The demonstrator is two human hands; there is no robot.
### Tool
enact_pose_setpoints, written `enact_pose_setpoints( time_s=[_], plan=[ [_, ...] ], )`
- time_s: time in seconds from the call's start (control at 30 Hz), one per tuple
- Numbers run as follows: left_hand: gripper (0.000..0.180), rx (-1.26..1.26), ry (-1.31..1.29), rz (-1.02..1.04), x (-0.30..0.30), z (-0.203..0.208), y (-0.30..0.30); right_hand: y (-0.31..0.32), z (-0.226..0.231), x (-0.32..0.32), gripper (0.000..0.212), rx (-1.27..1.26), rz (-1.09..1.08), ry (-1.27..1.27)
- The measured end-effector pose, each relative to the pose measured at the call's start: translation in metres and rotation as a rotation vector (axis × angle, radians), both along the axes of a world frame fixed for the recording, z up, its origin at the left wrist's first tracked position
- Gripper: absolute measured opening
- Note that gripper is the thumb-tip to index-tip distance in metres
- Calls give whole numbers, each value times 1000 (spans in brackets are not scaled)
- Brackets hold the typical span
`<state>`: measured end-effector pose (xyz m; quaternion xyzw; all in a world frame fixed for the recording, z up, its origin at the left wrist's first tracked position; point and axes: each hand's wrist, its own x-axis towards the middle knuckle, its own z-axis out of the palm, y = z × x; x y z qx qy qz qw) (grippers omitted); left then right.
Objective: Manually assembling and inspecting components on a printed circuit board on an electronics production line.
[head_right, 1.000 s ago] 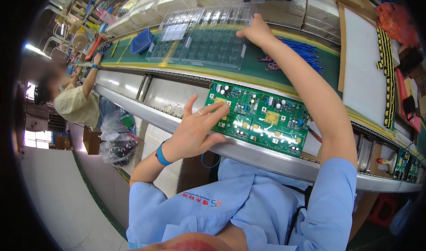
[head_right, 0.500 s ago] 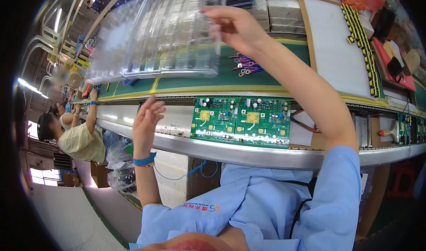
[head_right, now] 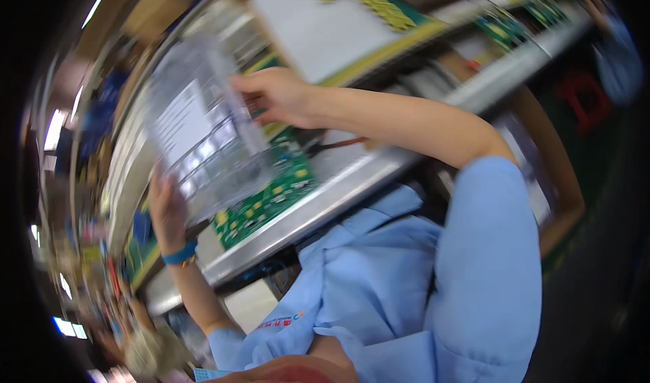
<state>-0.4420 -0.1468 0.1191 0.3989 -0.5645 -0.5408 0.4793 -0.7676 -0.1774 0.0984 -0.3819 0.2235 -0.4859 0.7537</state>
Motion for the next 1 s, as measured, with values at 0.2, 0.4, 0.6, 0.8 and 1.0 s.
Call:
enact_pose_setpoints(
  time_s=[0.2,0.4,0.6,0.8,1.0],
  plan=[
    [84,-90,-268,-182,-72,0,7,68,-8,-69,57,-131,-226,127],
    [92,-300,-483,-334,-136,29,10,190,-29,-291,49,-518,-637,166],
    [58,-236,-416,-296,-129,-1,-17,352,-65,-372,33,316,-1467,541],
    [57,-254,-476,-261,-108,-17,-22,421,-215,-394,28,786,-1614,485],
    [57,-188,-450,-243,-78,-26,-27,458,-226,-383,29,763,-1501,349]
  ],
)
